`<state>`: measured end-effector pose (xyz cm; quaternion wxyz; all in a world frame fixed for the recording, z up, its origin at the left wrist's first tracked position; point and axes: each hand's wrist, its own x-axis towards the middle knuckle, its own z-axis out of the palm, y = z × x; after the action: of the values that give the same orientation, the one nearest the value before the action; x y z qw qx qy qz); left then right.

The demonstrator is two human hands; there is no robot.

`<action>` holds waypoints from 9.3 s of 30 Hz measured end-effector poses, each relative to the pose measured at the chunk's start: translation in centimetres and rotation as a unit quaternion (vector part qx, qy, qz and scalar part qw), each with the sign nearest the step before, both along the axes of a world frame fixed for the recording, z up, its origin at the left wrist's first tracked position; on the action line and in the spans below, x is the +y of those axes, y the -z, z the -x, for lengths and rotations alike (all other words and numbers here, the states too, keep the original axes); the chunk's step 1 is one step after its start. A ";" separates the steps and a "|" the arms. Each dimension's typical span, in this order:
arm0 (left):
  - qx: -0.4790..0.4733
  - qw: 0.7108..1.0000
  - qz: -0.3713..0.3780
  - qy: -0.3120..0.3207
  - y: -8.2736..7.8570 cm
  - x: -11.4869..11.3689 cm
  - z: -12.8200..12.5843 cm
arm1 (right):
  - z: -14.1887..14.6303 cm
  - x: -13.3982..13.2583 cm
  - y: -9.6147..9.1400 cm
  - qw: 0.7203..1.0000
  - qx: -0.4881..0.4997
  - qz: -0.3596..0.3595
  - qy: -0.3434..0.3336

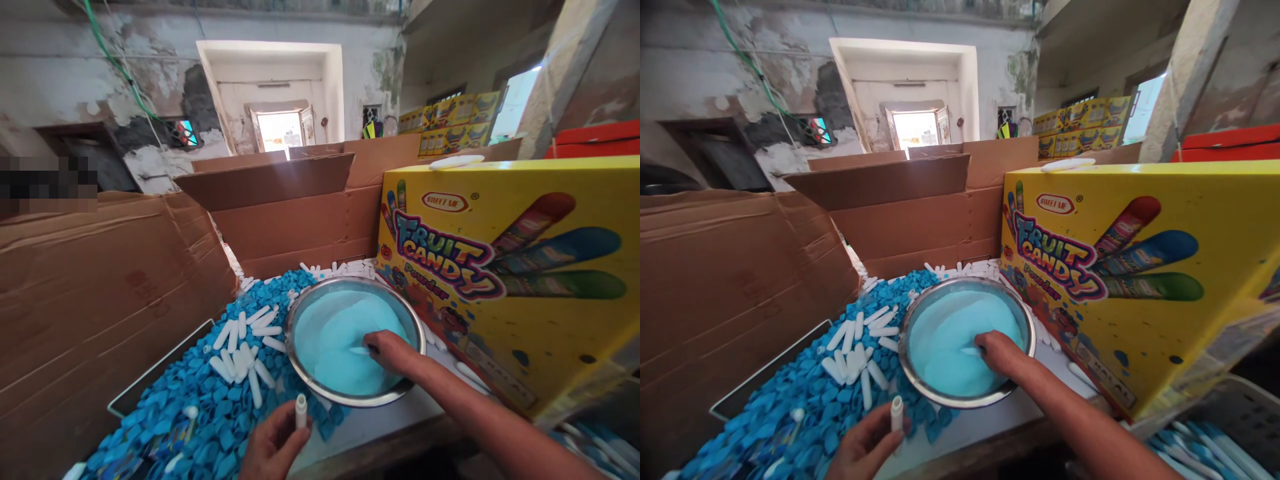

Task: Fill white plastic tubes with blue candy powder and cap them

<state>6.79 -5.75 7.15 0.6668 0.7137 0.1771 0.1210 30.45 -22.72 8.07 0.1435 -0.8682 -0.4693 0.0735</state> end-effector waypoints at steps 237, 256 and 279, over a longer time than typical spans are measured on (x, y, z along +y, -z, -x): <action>0.099 0.957 -0.241 0.131 3.9 2.5 2.8 | 14.4 5.8 5.6 0.810 0.555 -0.180 0.056; 0.260 0.822 -0.488 0.135 4.1 0.2 0.3 | 13.3 5.2 4.8 0.757 0.643 -0.083 0.086; 0.239 0.853 -0.453 0.103 3.7 2.1 1.7 | 14.1 5.0 4.9 0.863 0.493 -0.085 0.068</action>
<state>5.12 -3.63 3.50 0.2152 0.9579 0.1820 -0.0552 16.40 -17.73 3.13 0.4345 -0.7329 -0.2811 0.4416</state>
